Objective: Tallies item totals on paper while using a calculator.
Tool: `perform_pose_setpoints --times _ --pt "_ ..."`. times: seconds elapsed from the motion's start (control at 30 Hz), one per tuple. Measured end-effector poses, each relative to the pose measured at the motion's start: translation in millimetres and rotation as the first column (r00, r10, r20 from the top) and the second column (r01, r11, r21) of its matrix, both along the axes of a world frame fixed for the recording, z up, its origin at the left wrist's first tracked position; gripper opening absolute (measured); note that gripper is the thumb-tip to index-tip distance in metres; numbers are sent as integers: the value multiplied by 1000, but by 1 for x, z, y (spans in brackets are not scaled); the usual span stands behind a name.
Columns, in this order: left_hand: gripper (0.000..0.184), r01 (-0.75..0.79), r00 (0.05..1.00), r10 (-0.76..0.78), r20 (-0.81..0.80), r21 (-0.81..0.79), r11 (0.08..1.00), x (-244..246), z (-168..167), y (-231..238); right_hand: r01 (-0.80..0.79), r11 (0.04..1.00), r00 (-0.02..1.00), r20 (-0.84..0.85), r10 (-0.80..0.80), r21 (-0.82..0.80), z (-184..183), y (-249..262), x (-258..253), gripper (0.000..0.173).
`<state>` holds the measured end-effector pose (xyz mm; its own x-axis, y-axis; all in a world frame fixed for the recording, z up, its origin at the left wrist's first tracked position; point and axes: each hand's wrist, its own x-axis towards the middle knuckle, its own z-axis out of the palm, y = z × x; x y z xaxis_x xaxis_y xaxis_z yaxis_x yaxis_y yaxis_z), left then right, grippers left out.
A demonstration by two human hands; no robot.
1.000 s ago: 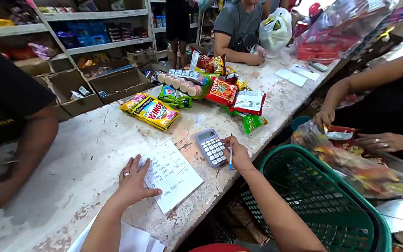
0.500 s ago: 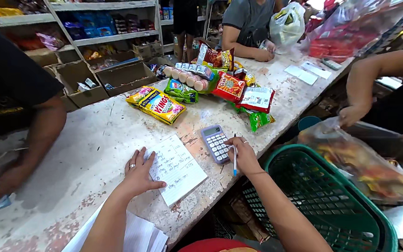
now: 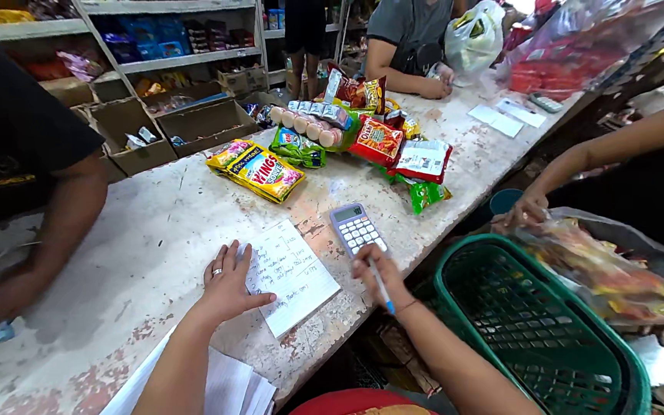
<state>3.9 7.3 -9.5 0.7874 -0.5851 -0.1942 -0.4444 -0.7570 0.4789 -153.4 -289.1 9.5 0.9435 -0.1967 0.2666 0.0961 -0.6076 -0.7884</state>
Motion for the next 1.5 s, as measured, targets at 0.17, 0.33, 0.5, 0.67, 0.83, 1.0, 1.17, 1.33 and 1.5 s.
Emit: perform_pose_setpoints --times 0.17,0.33,0.5,0.67,0.83,1.0,1.17,1.33,1.5 --pt "129 -80 996 82 21 -85 993 -4 3 -1 -173 962 965 -232 123 -210 -2 55 8 38" --pt "131 -38 999 38 9 -10 999 -3 2 -2 -194 981 973 -135 189 -23 -5 68 18 41" --pt "134 -28 1000 28 5 41 999 -4 3 -5 -91 915 980 -127 152 394 0 63 49 40" --pt "131 -39 999 39 -4 73 997 -4 4 -7 -18 930 987 -142 75 367 -16 72 58 26" --pt "129 -34 999 37 -20 111 993 -3 4 -8 4 965 990 -140 34 263 -23 77 57 32" --pt "130 -31 999 34 -25 133 991 -2 4 -8 -31 979 987 -150 62 203 -21 78 56 32" --pt "130 -28 999 30 -16 132 991 -3 4 -7 17 971 985 -170 24 237 -21 76 59 29" --pt "130 -29 999 32 -18 152 988 -2 7 -7 -23 984 972 -226 63 178 -17 75 59 29" --pt "130 -26 999 31 -26 157 987 -3 9 -9 -3 984 975 -219 43 180 -18 74 59 29"
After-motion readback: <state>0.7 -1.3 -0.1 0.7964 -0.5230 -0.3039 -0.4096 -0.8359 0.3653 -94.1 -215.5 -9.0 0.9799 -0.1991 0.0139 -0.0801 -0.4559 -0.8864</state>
